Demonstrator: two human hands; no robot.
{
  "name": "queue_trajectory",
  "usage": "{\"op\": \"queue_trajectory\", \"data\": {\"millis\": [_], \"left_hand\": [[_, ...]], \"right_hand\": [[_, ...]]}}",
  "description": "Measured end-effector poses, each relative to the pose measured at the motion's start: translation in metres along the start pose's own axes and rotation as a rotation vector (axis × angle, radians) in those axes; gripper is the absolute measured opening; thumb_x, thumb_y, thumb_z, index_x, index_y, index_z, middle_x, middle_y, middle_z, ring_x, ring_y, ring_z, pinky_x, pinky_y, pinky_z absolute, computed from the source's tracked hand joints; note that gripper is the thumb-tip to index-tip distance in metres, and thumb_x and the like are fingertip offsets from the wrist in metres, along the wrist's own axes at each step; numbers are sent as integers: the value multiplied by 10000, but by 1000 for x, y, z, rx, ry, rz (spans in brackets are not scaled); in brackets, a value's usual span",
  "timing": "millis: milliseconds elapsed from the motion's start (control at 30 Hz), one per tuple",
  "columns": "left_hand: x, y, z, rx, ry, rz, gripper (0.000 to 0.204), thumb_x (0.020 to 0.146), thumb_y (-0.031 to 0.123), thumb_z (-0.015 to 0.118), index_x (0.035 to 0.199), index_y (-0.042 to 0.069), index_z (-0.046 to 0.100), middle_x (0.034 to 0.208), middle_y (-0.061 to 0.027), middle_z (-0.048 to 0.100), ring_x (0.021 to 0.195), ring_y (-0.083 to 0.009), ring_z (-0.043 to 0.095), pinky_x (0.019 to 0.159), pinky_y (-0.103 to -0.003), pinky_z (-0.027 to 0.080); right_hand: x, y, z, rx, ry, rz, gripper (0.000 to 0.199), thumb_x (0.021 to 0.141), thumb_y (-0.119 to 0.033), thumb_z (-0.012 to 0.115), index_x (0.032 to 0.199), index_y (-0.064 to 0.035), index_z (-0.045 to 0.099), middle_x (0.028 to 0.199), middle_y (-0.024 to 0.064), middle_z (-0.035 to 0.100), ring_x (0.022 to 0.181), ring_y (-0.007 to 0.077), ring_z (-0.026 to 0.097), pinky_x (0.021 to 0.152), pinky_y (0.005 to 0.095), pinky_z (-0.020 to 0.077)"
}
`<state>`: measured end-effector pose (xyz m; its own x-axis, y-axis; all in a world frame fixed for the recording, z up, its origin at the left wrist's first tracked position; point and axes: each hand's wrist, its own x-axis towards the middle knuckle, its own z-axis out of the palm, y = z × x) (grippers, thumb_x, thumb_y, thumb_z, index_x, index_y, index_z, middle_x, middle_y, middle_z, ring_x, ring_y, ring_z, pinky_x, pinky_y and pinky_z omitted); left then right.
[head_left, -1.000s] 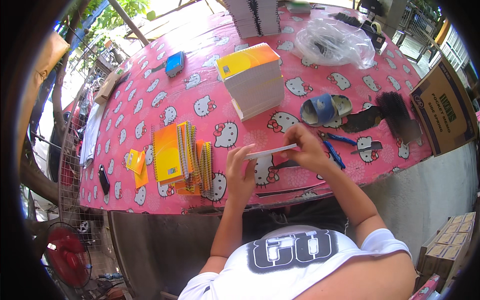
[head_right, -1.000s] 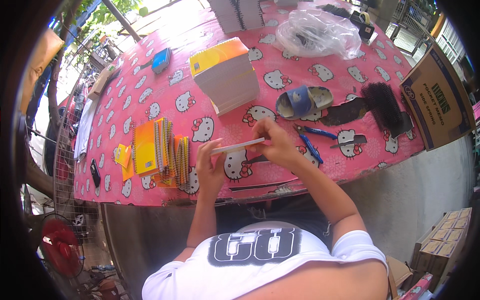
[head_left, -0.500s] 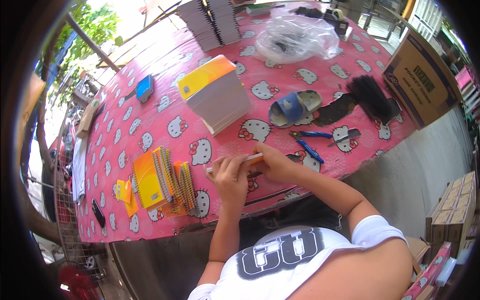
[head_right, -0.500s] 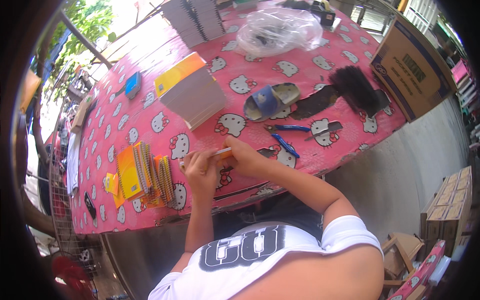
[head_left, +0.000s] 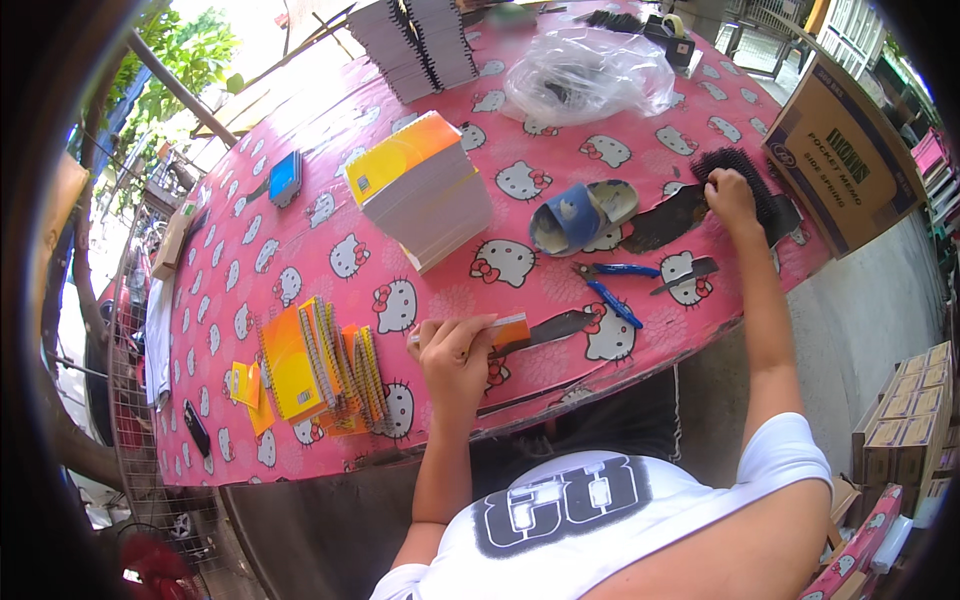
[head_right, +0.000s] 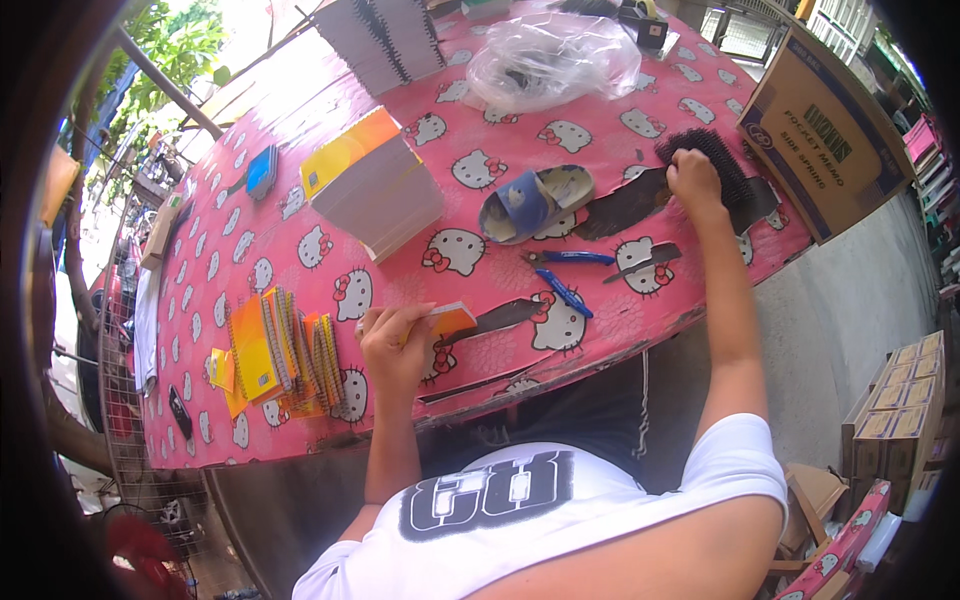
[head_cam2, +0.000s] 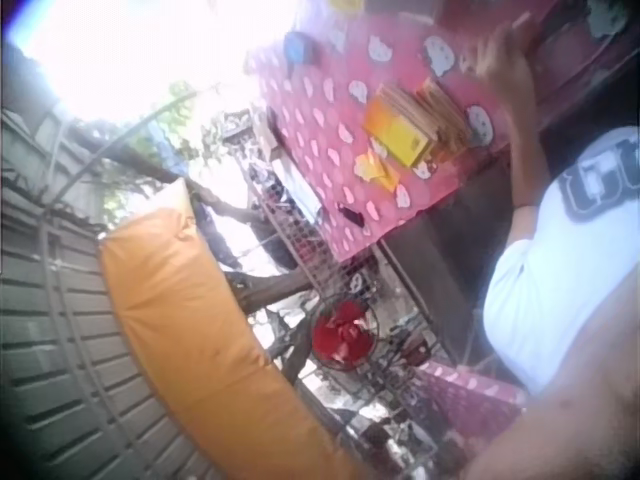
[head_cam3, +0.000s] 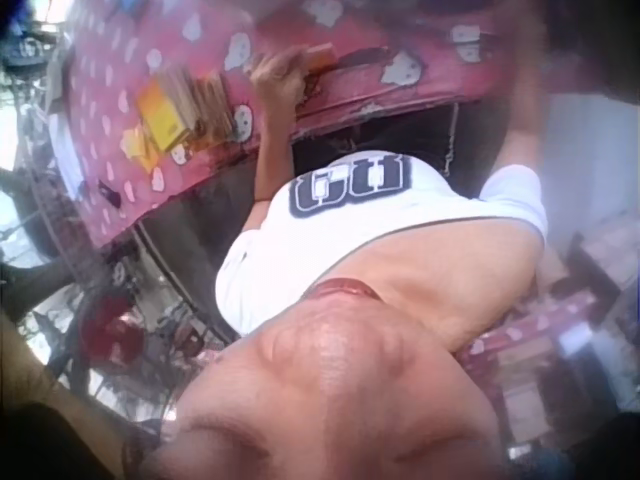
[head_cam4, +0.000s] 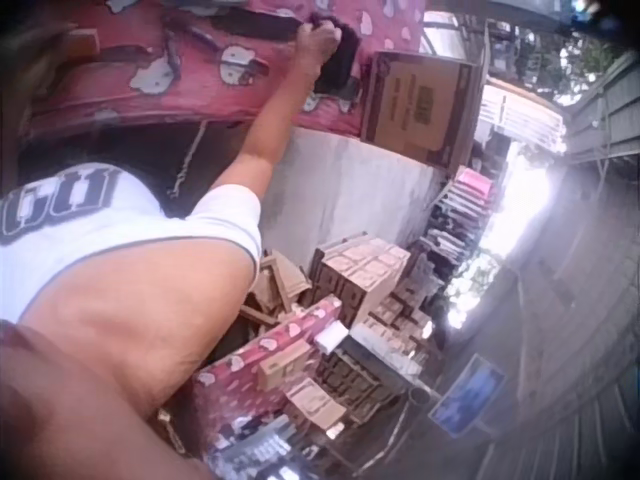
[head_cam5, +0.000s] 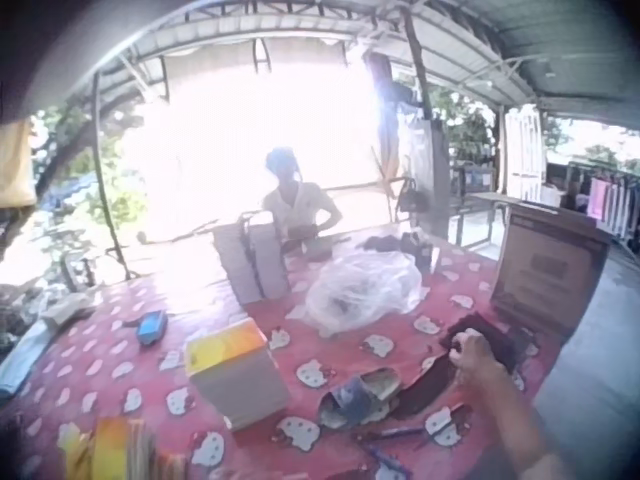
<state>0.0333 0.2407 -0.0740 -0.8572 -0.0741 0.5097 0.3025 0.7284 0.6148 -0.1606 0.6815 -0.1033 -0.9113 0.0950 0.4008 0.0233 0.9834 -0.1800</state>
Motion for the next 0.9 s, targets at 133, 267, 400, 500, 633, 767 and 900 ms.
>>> {"op": "queue_trajectory", "data": {"millis": [133,267,400,500,633,767,900], "left_hand": [[0,2,-1,-40,2,-70,161,715,137,753,872,111,730,816,-9,676,812,-175,530,812,-329,366],[1,11,-4,35,1,-55,161,728,183,765,863,102,730,848,-11,669,837,-167,521,813,-310,367],[-5,3,4,-5,41,-69,175,726,257,765,838,129,726,834,13,657,832,-175,517,856,-339,303],[-5,5,3,39,57,-32,184,710,225,783,831,98,728,815,-13,654,808,-182,515,799,-306,360],[-5,7,4,63,72,-13,179,706,222,783,823,98,728,814,-26,652,808,-201,524,800,-316,362],[-9,5,5,48,89,-21,166,688,218,774,829,146,728,798,-3,637,805,-194,527,877,-381,292],[-12,9,2,58,114,0,170,684,206,788,820,122,733,805,-23,653,819,-209,534,832,-335,347]], "right_hand": [[-26,-82,-35,405,158,-264,230,740,19,541,949,4,634,893,187,599,820,361,596,737,430,483],[-103,-193,-58,875,-239,-549,315,755,36,590,1053,-38,661,914,131,631,803,295,622,719,368,498],[-133,-236,-58,1035,-330,-496,212,764,-40,669,974,-56,693,904,113,635,798,265,629,691,329,499],[-129,-237,-53,958,-261,-520,225,705,8,709,921,-55,695,865,92,631,805,223,627,672,325,499],[-126,-236,-50,1022,-322,-542,191,688,-13,722,872,-47,683,853,92,624,804,244,619,679,333,488],[-121,-239,-58,1026,-427,-585,164,714,-42,713,873,-40,675,842,106,614,796,263,609,679,341,478],[-123,-239,-58,987,-607,-599,154,768,-113,694,898,-40,655,853,123,607,726,271,601,654,353,476]]}}
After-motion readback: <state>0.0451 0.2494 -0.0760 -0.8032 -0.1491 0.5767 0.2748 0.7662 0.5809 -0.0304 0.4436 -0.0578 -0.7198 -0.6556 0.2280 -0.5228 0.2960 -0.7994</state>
